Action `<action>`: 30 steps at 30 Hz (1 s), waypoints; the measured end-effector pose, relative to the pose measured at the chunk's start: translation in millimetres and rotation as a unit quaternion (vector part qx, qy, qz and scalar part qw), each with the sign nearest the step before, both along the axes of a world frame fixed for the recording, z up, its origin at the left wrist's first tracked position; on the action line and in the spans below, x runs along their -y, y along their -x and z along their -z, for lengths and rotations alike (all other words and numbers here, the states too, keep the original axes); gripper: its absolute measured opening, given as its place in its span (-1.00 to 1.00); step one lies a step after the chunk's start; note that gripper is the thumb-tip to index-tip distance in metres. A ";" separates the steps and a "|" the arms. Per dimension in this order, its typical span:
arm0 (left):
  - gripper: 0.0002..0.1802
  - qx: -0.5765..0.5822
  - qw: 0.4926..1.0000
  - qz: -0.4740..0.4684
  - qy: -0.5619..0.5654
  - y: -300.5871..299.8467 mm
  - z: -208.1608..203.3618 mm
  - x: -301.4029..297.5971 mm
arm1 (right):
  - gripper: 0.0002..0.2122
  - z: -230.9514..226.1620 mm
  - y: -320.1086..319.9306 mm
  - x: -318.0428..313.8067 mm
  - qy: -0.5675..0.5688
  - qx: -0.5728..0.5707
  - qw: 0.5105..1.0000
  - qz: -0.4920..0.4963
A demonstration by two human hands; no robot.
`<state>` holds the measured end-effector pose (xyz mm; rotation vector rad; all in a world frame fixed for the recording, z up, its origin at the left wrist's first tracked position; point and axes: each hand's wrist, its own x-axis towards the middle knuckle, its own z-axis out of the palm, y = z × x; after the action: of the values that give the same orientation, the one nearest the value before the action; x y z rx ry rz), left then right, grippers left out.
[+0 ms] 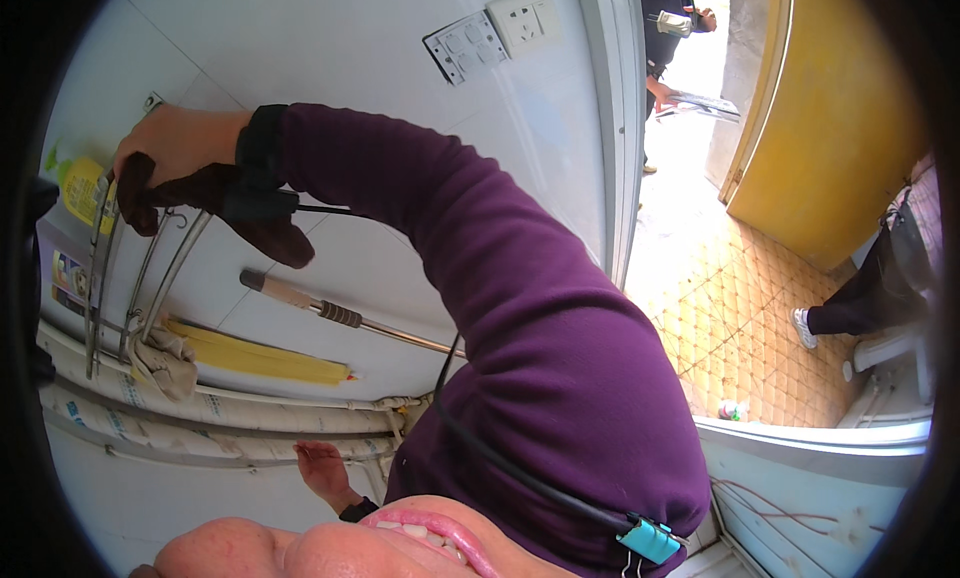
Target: The person wipes the white tiled walls and a metal rack in a bathroom using a dark cloth. They clean around a wall-mounted electrical outlet and a colorful braided decoration, then briefly handle a white cloth before resuming wiping.
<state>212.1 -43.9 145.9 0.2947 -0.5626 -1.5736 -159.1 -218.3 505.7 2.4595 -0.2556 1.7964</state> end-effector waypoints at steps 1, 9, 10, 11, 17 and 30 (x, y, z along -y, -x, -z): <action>-0.79 0.005 1.000 0.000 0.009 0.1 -1.9 -3.2 | -0.68 1.9 -0.6 -0.5 -0.005 0.008 1.000 -0.006; -0.79 0.001 0.999 -0.029 0.027 13.5 -14.6 -24.1 | -0.64 -4.2 -10.5 2.2 0.046 -0.021 0.994 0.100; -0.79 0.001 0.999 -0.023 0.026 15.4 -15.0 -26.1 | -0.63 -4.8 -9.7 3.7 0.077 -0.032 0.989 0.120; -0.80 -0.002 0.999 -0.025 0.025 17.0 -15.2 -28.2 | -0.63 -5.0 -8.2 5.3 0.077 -0.030 0.991 0.105; -0.81 -0.038 0.999 -0.035 0.010 17.4 -10.9 -50.6 | -0.60 2.6 0.6 11.0 0.065 -0.037 0.996 0.043; -0.84 -0.063 0.990 -0.124 0.009 -1.2 4.2 -111.3 | -0.57 9.5 2.0 23.9 0.066 0.020 0.997 0.031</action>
<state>213.4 67.4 141.7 0.2388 -0.4240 -1.3360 -161.1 -242.2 496.1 2.3022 -0.2053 1.7791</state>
